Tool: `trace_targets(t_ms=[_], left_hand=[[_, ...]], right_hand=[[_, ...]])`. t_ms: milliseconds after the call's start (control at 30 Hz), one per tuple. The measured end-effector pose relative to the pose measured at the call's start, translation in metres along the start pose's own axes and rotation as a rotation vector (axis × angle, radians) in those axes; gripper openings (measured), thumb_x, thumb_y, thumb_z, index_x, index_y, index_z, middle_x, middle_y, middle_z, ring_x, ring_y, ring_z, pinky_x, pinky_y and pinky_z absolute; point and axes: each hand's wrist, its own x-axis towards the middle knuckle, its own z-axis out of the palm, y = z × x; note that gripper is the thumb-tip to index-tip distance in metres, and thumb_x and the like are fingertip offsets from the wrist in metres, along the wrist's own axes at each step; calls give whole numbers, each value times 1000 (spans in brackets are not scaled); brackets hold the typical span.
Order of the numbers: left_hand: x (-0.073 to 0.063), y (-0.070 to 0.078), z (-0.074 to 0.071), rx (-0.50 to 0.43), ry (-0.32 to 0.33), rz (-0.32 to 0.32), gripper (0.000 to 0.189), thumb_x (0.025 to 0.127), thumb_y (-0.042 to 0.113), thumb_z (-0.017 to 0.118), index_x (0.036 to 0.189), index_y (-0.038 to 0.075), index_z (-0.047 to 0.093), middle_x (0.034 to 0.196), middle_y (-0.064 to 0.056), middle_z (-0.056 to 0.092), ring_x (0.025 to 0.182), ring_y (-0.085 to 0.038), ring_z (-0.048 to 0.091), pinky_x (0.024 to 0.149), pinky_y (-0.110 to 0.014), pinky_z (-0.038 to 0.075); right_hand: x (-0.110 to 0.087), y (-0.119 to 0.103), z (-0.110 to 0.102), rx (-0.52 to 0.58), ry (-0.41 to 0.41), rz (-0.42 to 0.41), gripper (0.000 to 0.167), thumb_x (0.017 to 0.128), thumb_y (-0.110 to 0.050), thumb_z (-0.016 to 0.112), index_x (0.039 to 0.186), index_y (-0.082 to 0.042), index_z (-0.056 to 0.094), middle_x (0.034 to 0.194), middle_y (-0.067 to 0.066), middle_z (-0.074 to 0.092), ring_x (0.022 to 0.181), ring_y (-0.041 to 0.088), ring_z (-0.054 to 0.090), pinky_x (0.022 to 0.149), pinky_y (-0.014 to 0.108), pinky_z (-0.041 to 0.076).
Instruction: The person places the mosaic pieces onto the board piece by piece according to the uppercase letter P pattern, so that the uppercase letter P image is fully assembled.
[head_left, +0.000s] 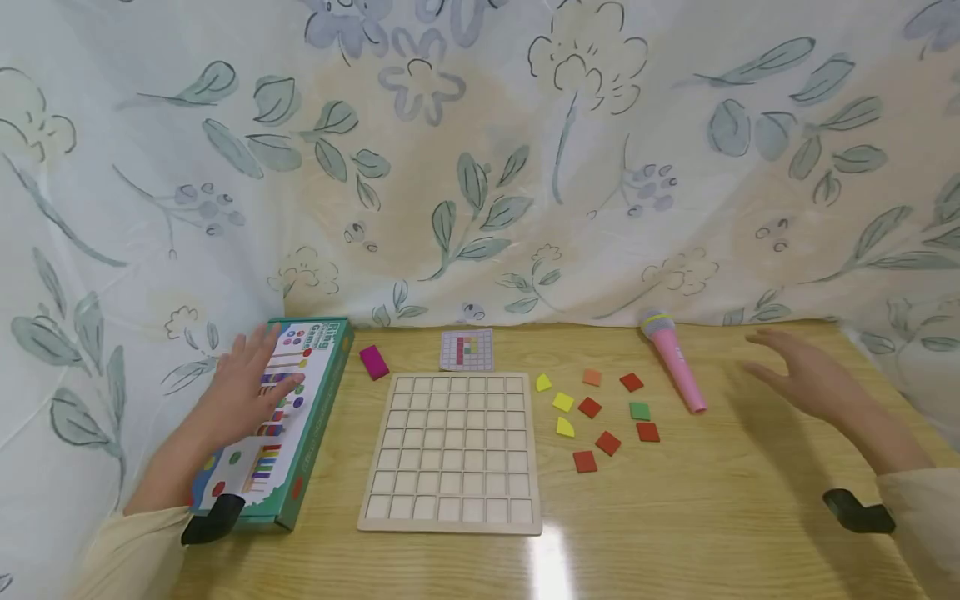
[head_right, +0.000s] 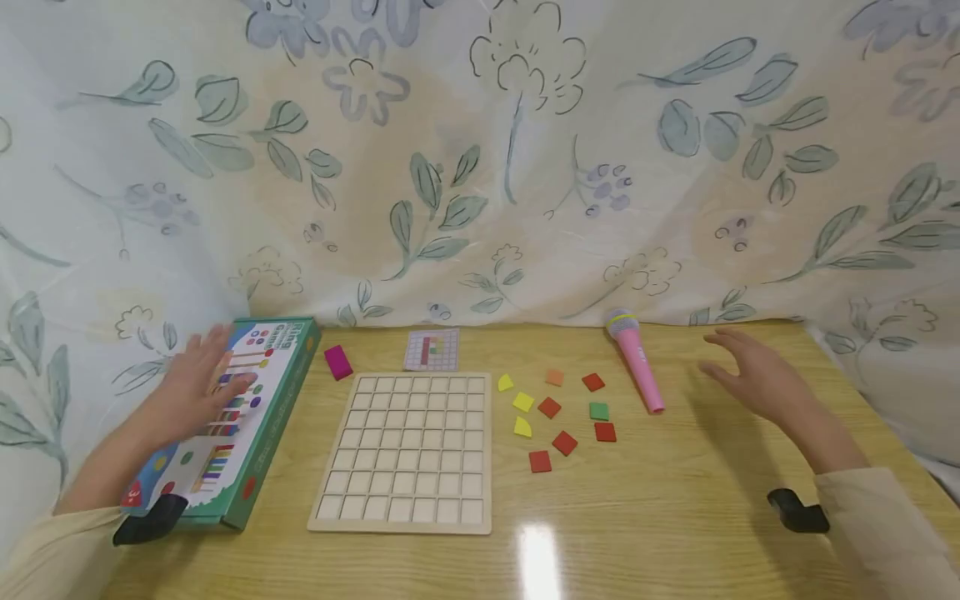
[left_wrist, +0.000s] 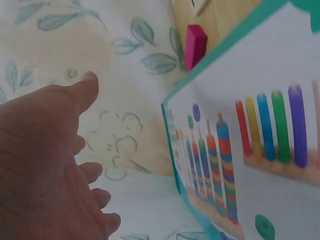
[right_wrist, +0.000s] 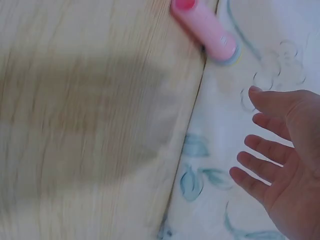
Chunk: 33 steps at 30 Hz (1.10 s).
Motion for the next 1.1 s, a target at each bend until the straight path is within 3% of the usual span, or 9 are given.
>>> trace_targets(t_ms=[200,467,700,867,1100], left_hand=[[-7,20,5,-28,5,41,88,97,33,62,158,7,4,159,-31,3,143,-55,-5,108,-75,7],[-21,36,30,-42,18,128,85,96,34,64,157,4,13,158,-31,14,143,-53,11,107,-73,17],[-35,51,48,-101,7,125,78,97,37,61,156,6,21,160,-23,18,144,-48,15,104,-72,27],[-43,62,65,-118,-52,122,81,94,42,63,158,13,21,160,-17,21,144,-45,19,110,-65,27],[-50,73,85,-130,-153,133,92,87,55,67,158,19,21,162,-11,19,146,-45,15,111,-64,26]], right_hand=[[-1,-26,5,18,83,-96,45,92,-14,68,127,11,53,129,36,51,114,56,48,88,64,41],[-3,-64,20,78,122,-160,43,86,-5,73,125,8,57,123,30,59,114,51,53,88,63,44],[2,-94,33,157,62,-173,41,86,1,71,125,5,60,120,25,64,110,44,59,88,60,48],[8,-114,41,216,20,-164,38,89,-8,72,123,3,63,112,18,68,95,36,64,79,50,55],[18,-137,59,286,-39,-184,36,89,-5,71,122,4,64,121,17,67,103,36,65,86,51,55]])
